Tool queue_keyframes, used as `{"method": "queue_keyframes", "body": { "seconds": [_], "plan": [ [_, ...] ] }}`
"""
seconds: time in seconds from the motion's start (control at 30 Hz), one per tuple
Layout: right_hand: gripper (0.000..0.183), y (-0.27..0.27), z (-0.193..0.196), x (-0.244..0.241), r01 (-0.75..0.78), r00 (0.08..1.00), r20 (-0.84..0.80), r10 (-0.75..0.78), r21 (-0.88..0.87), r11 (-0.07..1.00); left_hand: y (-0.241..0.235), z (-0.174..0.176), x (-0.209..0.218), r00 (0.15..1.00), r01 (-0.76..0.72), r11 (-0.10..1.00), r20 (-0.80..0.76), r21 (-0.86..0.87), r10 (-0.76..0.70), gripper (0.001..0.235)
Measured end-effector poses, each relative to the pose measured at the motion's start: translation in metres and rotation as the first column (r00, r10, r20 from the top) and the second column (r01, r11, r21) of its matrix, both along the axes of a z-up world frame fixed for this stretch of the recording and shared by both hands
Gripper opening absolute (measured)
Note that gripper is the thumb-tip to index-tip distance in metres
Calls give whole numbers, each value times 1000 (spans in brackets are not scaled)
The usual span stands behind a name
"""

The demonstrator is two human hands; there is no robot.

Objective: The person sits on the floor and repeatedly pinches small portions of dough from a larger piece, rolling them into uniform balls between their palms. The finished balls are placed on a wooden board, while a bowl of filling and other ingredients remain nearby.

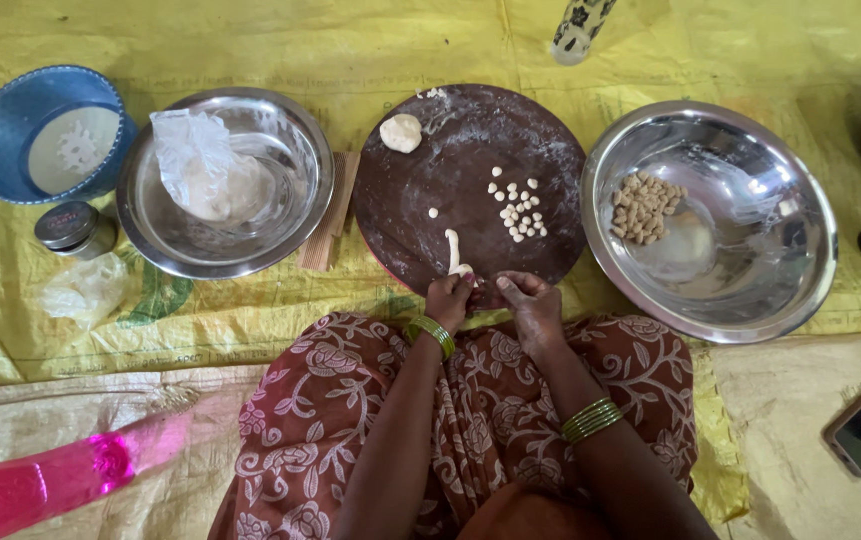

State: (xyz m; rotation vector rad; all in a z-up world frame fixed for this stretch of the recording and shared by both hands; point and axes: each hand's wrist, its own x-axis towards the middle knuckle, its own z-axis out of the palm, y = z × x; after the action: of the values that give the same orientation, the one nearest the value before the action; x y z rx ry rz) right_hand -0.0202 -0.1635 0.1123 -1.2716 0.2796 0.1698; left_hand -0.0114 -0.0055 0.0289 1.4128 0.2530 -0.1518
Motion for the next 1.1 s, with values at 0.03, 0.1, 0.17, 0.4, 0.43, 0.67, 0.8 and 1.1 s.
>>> {"method": "queue_keyframes", "body": {
  "seconds": [0.03, 0.1, 0.17, 0.4, 0.43, 0.67, 0.8, 1.1],
  "plan": [
    [18, 1, 0, 0, -24, 1000, 4, 24, 21, 999, 0, 1, 0, 1000, 4, 1000, -13, -23, -4, 33],
    [26, 1, 1, -1, -70, 998, 16, 69, 62, 996, 0, 2, -1, 999, 13, 998, -34, -69, -15, 32],
    [26, 1, 5, 1, -72, 997, 19, 71, 57, 996, -1, 4, 2, 1000, 15, 995, -19, -97, -17, 32],
    [23, 0, 3, 2, -35, 999, 23, 33, 80, 996, 2, 3, 0, 999, 13, 999, 31, 48, -14, 34],
    [23, -1, 1, 1, -33, 999, 17, 32, 59, 998, 2, 3, 0, 1000, 11, 1000, 29, 29, -11, 34],
    [20, -4, -7, -1, -9, 1000, 8, 9, 93, 996, 3, -4, -2, 999, 5, 997, 41, 77, -8, 35],
    [28, -3, 5, -2, -24, 998, -51, 30, 113, 993, 1, -5, -1, 998, -8, 994, 56, 107, 2, 39],
    [23, 0, 3, 0, -82, 996, 39, 81, 27, 996, 0, -2, 2, 1000, -22, 1000, -4, -14, 22, 36]
  ]
}}
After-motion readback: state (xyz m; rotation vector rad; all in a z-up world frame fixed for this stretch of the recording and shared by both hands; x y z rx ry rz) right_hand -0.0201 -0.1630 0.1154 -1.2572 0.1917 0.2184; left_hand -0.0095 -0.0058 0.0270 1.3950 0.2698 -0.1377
